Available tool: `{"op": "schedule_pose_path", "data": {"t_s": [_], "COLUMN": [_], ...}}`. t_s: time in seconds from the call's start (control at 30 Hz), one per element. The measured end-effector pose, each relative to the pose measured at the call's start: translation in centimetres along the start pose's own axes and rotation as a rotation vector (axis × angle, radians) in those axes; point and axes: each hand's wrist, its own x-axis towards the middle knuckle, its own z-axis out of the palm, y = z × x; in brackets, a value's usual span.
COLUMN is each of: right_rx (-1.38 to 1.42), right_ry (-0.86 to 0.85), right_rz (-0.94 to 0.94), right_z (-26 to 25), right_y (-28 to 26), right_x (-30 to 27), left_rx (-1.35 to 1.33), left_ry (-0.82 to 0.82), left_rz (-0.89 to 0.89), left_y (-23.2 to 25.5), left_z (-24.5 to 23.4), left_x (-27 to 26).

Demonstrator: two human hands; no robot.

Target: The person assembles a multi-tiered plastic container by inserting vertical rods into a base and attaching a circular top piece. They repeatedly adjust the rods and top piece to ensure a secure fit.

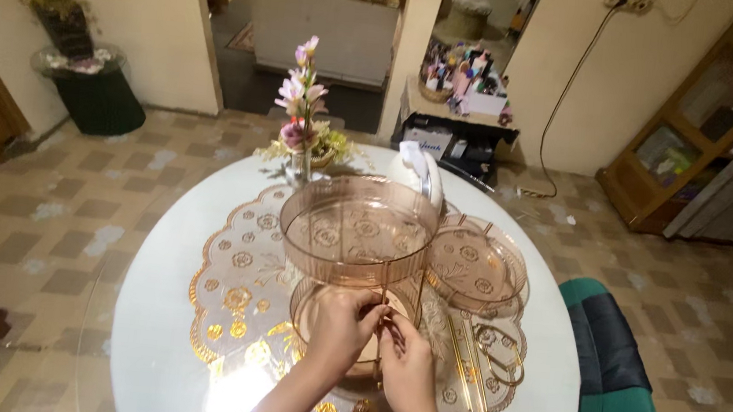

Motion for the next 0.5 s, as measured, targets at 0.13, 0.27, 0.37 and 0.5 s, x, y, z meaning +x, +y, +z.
{"op": "schedule_pose_path", "data": {"t_s": [0.13,0.27,0.37,0.5], "right_rx": [-0.200,-0.008,-0.027,-0.016], "right_ry": [0.168,0.175,0.119,0.052], "right_rz": [0.027,-0.099,-0.083,-0.137], "right_z": [0.5,0.2,-0.3,-0.4], "right_y": [1.8,2.0,0.6,-2.8], "right_x": [1.6,3.3,5.2,7.9], "left_rx": [0.031,0.105,0.511,0.181], "left_ry": [-0.139,0.126,0.430,0.027], "left_rz": [-0.116,0.127,0.469,-0.055], "left_y": [2.0,3.0,1.9,-0.2], "left_z": [-1.0,-3.9,-6.4,-6.9], "left_x": [1.6,3.4,6.2,8.3]}}
